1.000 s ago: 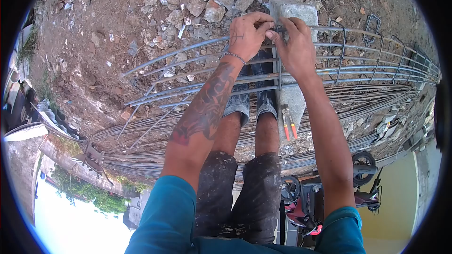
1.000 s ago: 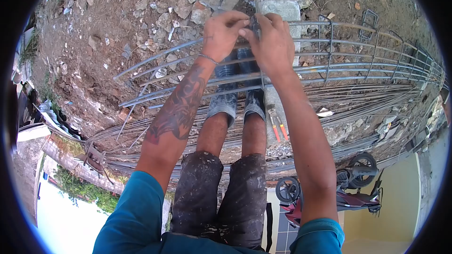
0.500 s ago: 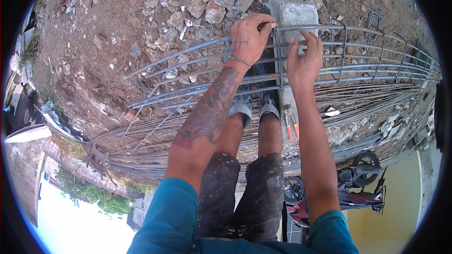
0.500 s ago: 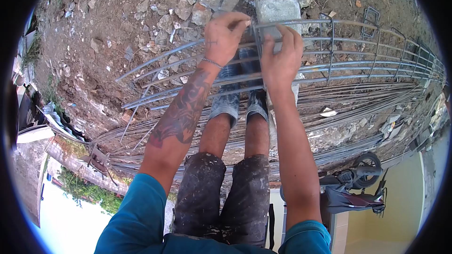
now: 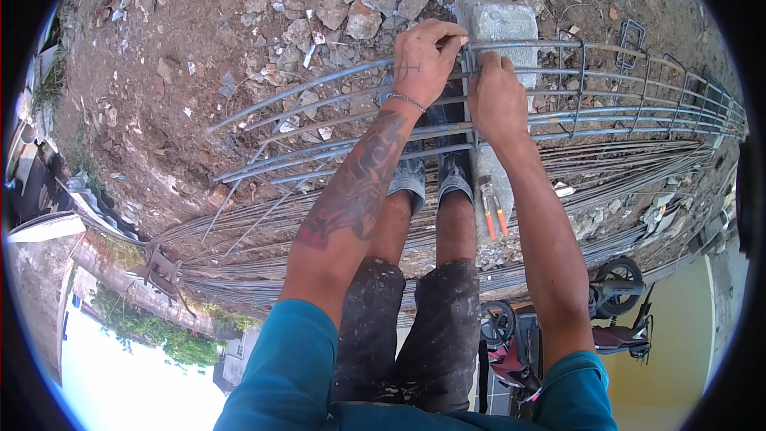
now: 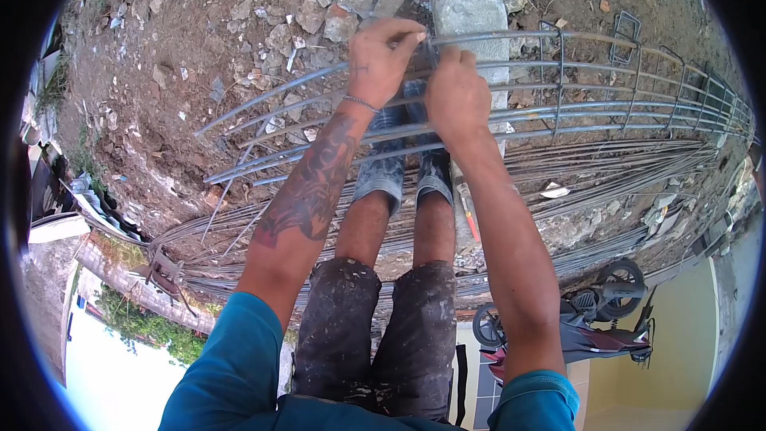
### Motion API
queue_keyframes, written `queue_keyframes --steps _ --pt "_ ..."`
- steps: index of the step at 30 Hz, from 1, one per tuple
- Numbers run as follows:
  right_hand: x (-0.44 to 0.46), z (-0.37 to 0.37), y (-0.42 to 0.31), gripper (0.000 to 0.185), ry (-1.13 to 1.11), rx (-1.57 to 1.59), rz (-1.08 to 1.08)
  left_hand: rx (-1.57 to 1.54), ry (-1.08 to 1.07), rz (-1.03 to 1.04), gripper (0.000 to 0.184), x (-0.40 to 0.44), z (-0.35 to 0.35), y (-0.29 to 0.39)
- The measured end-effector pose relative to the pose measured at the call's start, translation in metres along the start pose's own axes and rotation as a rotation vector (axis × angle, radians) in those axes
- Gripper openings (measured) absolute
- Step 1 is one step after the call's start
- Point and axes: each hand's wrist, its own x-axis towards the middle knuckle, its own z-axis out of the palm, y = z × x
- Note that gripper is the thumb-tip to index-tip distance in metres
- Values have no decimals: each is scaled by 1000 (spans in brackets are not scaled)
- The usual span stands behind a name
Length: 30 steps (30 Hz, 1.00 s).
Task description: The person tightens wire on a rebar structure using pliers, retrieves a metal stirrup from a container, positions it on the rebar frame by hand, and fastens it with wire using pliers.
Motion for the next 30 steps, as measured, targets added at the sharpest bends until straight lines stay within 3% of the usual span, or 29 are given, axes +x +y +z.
queue_keyframes --steps 2,5,9,14,18,20,24,27,30 --pt "2 6 7 26 107 72 -71 8 1 12 9 -2 0 -1" --pt "10 -3 16 25 0 349 -61 25 8 22 9 0 1 -2" --pt "4 -11 5 23 -69 157 -27 -18 20 22 8 -1 2 -2" --pt "9 -24 7 20 -102 -197 -203 -17 25 45 7 0 2 -3" --pt "31 -31 22 20 -137 -184 -364 18 12 51 9 -1 4 -5" --pt "44 -40 26 28 -370 -6 -477 29 25 82 8 0 4 -4" --pt "40 -45 24 26 -319 53 -461 22 4 101 10 -3 3 -7" --pt "45 -49 15 26 -307 -117 -417 31 -42 154 14 -6 -4 -5" --pt "45 -69 2 22 -187 -7 -345 28 -74 206 19 -12 -6 -2"
